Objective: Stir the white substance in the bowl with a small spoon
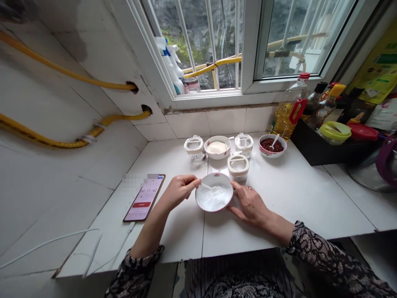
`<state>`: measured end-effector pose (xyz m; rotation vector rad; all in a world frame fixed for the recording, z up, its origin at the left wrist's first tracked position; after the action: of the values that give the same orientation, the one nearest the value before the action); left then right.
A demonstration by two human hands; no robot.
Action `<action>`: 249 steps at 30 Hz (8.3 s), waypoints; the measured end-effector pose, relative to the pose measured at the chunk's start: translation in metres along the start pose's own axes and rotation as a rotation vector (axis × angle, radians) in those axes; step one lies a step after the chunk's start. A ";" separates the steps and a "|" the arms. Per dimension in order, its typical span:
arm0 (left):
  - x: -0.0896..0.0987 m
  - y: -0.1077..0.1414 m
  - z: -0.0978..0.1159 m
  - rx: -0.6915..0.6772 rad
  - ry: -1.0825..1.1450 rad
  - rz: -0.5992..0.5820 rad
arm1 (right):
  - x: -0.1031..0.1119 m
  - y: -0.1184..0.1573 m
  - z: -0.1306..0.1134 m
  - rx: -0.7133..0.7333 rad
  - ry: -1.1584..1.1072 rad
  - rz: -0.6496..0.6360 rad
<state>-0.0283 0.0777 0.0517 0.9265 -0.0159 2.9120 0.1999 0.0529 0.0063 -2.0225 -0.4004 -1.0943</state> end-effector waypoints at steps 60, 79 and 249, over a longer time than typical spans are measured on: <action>-0.001 0.004 0.009 0.002 -0.249 0.034 | -0.002 0.001 0.002 -0.009 0.035 -0.016; 0.010 -0.002 -0.015 0.111 0.176 0.035 | -0.003 0.001 0.001 -0.008 0.032 -0.014; 0.007 0.014 0.021 -0.233 -0.496 0.264 | -0.004 0.000 -0.001 -0.002 0.044 -0.037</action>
<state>-0.0228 0.0636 0.0731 1.6739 -0.5319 2.7230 0.1974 0.0527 0.0036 -1.9960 -0.4166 -1.1599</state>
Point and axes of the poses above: each hand's wrist, its own y-axis away from the middle knuckle, its own x-axis out of the back of the hand, z = x × y, the point moved 5 cm from there along -y, towards the middle knuckle, and after that the axes turned 1 degree about z, right-handed, at the moved point
